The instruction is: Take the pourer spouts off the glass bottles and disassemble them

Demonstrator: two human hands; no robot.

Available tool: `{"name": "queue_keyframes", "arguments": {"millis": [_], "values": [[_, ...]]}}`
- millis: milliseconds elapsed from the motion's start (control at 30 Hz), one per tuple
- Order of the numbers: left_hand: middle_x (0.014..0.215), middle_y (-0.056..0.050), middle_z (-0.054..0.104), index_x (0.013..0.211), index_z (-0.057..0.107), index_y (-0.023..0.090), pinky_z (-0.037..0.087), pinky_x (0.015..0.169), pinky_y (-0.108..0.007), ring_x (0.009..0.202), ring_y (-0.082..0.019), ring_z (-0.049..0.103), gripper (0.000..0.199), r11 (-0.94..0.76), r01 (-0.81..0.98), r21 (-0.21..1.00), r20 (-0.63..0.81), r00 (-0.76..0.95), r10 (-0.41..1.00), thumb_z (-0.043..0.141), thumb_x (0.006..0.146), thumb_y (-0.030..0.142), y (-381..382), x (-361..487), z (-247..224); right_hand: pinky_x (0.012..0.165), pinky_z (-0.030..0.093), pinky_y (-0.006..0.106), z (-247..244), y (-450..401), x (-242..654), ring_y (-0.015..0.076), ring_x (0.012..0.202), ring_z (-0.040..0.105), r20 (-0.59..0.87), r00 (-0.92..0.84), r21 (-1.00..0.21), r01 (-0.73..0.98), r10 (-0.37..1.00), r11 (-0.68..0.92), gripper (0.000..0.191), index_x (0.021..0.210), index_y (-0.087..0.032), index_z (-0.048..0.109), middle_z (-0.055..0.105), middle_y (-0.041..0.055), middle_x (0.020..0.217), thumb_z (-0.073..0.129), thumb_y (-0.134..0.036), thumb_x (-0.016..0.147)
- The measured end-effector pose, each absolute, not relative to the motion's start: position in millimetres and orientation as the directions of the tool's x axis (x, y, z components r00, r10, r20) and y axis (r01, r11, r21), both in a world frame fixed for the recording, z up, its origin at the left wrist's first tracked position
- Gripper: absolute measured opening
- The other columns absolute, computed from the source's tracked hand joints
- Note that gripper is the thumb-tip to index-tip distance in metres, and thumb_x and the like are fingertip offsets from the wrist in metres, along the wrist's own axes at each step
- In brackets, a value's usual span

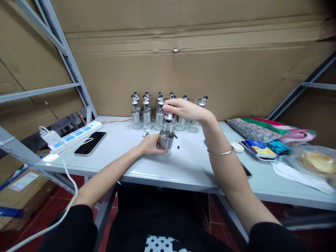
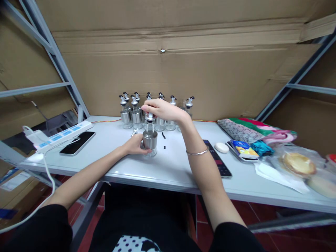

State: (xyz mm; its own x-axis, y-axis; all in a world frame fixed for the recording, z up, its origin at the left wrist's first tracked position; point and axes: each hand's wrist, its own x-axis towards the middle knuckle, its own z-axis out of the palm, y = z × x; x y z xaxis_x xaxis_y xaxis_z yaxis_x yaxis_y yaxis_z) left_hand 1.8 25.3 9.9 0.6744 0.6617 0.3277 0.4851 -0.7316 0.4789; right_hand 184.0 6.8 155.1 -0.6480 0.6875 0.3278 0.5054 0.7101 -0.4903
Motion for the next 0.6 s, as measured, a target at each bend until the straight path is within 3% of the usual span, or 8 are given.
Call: {"name": "queue_keyframes", "arguments": {"millis": [267, 433, 600], "values": [[0.066, -0.001, 0.064, 0.079, 0.060, 0.016, 0.040, 0.060, -0.026, 0.060, -0.015, 0.058, 0.036, -0.726, 0.500, 0.473, 0.314, 0.674, 0.669, 0.069, 0.067, 0.049, 26.3, 1.7, 8.6, 0.058, 0.034, 0.024, 154.1, 5.2, 185.5, 0.0100, 0.062, 0.044, 0.275, -0.643, -0.550, 0.504, 0.714, 0.666, 0.034, 0.071, -0.018, 0.052, 0.054, 0.0003, 0.068, 0.046, -0.046, 0.088], [0.068, -0.001, 0.064, 0.082, 0.060, 0.017, 0.040, 0.060, -0.027, 0.061, -0.017, 0.057, 0.038, -0.723, 0.522, 0.453, 0.307, 0.670, 0.676, 0.069, 0.066, 0.050, 26.1, 1.7, 8.9, 0.067, 0.038, 0.026, 150.0, 10.4, 177.1, 0.0124, 0.076, 0.048, 0.540, -0.517, -0.520, 0.416, 0.665, 0.746, 0.026, 0.082, -0.017, 0.058, 0.058, 0.0034, 0.082, 0.051, -0.043, 0.085], [0.067, -0.001, 0.062, 0.081, 0.058, 0.017, 0.040, 0.059, -0.027, 0.061, -0.017, 0.057, 0.039, -0.728, 0.524, 0.442, 0.311, 0.671, 0.673, 0.068, 0.067, 0.052, 26.5, 1.2, 7.7, 0.069, 0.038, 0.027, 144.9, 14.7, 159.0, 0.0131, 0.076, 0.048, 0.613, -0.473, -0.516, 0.368, 0.633, 0.774, 0.028, 0.090, -0.017, 0.057, 0.057, 0.0030, 0.079, 0.046, -0.043, 0.088]]}}
